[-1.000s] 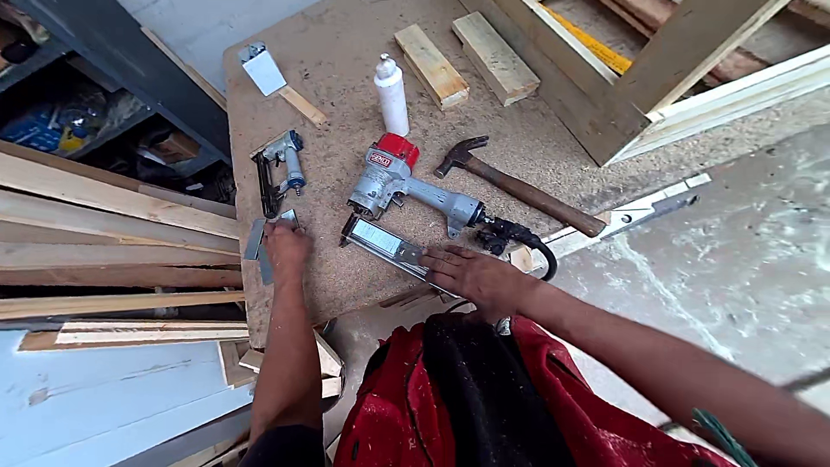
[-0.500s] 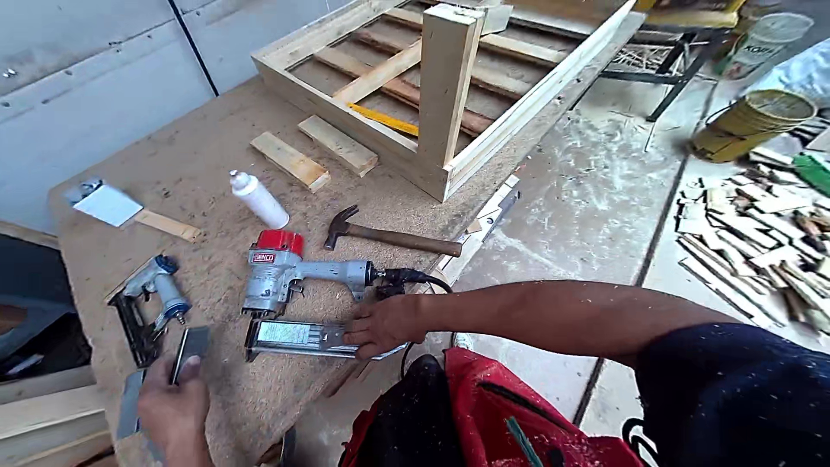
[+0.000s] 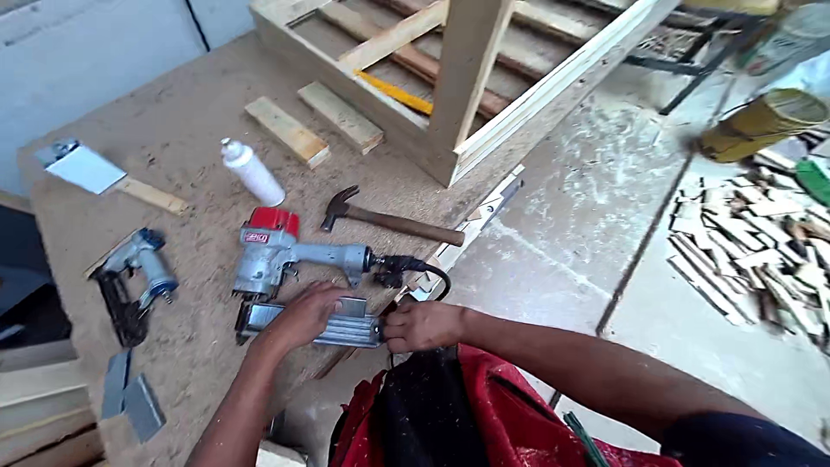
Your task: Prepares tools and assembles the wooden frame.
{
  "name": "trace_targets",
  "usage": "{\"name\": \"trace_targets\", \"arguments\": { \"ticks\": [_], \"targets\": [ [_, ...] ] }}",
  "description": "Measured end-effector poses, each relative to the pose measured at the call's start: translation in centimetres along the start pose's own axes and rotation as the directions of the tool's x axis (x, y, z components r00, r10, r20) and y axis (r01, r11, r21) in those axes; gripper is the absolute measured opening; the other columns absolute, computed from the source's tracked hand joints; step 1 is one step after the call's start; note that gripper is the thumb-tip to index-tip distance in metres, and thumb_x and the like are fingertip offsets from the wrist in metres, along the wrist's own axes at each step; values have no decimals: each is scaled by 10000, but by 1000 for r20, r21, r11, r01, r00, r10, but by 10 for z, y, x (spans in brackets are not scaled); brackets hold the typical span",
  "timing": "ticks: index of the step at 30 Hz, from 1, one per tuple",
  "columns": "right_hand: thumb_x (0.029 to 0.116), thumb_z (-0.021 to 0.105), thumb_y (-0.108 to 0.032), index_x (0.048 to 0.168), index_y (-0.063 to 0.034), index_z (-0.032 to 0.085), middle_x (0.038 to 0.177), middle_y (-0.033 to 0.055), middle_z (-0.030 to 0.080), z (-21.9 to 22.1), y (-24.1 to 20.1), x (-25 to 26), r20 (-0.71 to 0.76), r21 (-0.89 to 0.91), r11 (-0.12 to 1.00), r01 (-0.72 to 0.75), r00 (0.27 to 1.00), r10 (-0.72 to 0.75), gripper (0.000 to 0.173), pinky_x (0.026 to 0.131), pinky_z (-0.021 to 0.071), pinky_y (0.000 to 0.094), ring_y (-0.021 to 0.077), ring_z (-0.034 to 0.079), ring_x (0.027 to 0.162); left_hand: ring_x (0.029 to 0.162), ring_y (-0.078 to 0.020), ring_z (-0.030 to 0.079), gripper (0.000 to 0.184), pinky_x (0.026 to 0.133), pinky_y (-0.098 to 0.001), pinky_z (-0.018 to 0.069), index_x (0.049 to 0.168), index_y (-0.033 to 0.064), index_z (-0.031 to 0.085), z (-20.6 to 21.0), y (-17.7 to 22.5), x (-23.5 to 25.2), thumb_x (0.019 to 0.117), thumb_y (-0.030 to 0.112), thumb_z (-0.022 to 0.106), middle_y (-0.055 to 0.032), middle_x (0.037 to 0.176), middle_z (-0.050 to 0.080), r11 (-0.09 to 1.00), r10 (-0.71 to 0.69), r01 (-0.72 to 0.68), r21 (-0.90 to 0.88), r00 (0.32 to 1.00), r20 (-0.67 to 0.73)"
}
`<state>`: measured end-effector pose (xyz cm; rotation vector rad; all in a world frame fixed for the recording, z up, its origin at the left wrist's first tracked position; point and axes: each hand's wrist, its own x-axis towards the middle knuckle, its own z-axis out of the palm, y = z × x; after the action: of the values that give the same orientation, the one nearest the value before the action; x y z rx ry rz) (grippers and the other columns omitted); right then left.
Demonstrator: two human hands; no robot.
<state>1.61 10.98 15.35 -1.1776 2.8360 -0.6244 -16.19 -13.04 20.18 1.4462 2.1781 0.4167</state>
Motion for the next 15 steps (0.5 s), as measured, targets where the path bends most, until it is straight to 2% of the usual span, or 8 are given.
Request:
{"name": "trace_targets", "arguments": {
  "ticks": [4, 6, 8, 9, 10, 12, 13, 15],
  "targets": [
    [1038, 468, 3, 1046, -64, 613, 1029, 114, 676, 7, 8, -2, -34, -32, 999, 10, 999, -11, 160, 862, 569, 437, 300, 674, 1018, 1193, -192, 629, 310, 1090, -437, 473, 1297, 228, 709, 3, -4, 11, 1080, 278, 495, -21, 1214, 700, 999, -33, 36, -24, 990, 137],
    [1042, 466, -3, 1049, -78, 602, 1035, 108, 669, 10, 12, -1, -46, -32, 999, 12, 999, -13, 156, 852, 571, 445, 300, 672, 1016, 1201, -188, 613, 314, 1094, -459, 452, 1267, 288, 732, 10, -18, 15, 1069, 344, 495, -5, 1208, 692, 998, -64, 60, 29, 981, 183],
    [1044, 464, -4, 1063, -83, 601, 1068, 103, 670, 10, 14, 1, -55, -41, 999, 10, 998, -12, 159, 873, 565, 441, 295, 666, 1048, 1257, -216, 589, 349, 1089, -526, 424, 1316, 328, 706, 10, -22, 11, 1047, 426, 506, 2, 1296, 672, 990, -121, 104, 95, 973, 199],
    [1047, 462, -11, 1083, -89, 604, 1108, 94, 672, 11, 14, 2, -58, -58, 998, 0, 998, -3, 166, 900, 564, 434, 285, 660, 1088, 1264, -227, 589, 391, 1090, -545, 415, 1294, 305, 720, 6, -21, 7, 1029, 508, 516, 0, 1309, 673, 984, -153, 135, 115, 973, 174],
    [1050, 458, -15, 1108, -94, 604, 1153, 88, 671, 11, 14, 3, -61, -74, 997, -10, 998, 5, 176, 926, 557, 432, 277, 650, 1132, 1230, -214, 606, 442, 1080, -536, 427, 1204, 281, 758, 2, -19, 3, 1000, 592, 519, 11, 1266, 690, 977, -186, 172, 125, 976, 112],
    [1046, 462, -21, 1146, -108, 606, 1212, 76, 665, 14, 14, 1, -87, -98, 995, -18, 996, 9, 195, 957, 537, 424, 265, 631, 1185, 1080, -152, 661, 521, 1004, -448, 519, 948, 206, 771, 2, -19, -4, 973, 663, 523, 29, 1082, 723, 968, -242, 247, 41, 966, -93],
    [1046, 469, -25, 1163, -114, 610, 1248, 69, 661, 16, 14, -4, -110, -94, 995, -25, 994, 15, 204, 972, 533, 420, 262, 622, 1210, 994, -123, 678, 502, 937, -401, 563, 939, 180, 760, 4, -14, -5, 977, 633, 546, 27, 1013, 719, 959, -283, 278, -52, 938, -198],
    [1047, 483, -32, 1188, -124, 616, 1360, 49, 630, 18, 12, -18, -158, -59, 998, -38, 987, 28, 215, 1004, 528, 415, 252, 605, 1259, 905, -87, 695, 409, 842, -339, 604, 1065, 153, 748, 14, 2, 3, 978, 527, 607, 17, 1000, 717, 913, -400, 338, -230, 855, -331]
  ]
}}
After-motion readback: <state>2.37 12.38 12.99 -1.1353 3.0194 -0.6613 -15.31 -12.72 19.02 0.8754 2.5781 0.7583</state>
